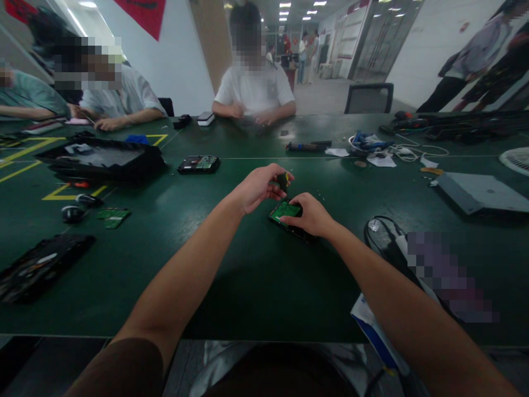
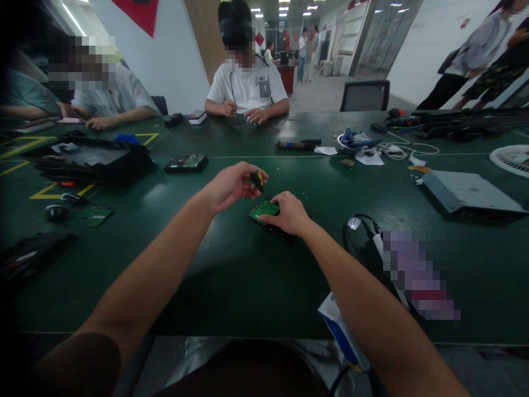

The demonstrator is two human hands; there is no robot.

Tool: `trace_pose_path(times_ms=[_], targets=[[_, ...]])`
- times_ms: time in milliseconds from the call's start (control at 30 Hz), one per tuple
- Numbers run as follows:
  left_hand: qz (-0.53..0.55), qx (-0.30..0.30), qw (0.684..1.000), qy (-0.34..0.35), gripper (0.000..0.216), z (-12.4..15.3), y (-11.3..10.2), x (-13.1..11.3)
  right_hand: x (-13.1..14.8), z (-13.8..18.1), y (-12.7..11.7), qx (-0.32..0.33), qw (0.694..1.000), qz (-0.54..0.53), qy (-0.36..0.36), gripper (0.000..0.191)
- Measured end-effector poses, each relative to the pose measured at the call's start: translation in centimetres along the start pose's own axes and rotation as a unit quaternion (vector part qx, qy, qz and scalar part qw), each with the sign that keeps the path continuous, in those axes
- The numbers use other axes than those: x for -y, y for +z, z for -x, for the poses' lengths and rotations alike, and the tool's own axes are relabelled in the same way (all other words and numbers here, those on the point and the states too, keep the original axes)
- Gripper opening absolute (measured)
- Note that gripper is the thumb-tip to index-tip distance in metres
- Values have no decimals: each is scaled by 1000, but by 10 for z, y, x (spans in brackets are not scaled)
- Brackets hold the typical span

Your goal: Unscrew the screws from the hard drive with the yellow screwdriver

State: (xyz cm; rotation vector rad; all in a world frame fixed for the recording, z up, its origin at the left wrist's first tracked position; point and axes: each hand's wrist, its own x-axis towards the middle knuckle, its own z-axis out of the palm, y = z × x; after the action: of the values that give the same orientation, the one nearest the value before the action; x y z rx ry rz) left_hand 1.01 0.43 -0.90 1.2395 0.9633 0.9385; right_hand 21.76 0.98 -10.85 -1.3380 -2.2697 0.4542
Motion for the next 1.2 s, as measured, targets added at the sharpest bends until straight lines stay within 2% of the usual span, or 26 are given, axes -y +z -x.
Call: trace_pose_path(times_ms=[400,533,1200], targets=[[-12,23,999,32,33,1,1,5,-1,0,1,-1,1000,-4,2,57],[-11,38,999,22,31,4,2,1,-1,0,2,-4,1000,-10,6,58],[33,20,999,-1,26,1,1,1,0,1,1,-14,1000,-16,10,55]])
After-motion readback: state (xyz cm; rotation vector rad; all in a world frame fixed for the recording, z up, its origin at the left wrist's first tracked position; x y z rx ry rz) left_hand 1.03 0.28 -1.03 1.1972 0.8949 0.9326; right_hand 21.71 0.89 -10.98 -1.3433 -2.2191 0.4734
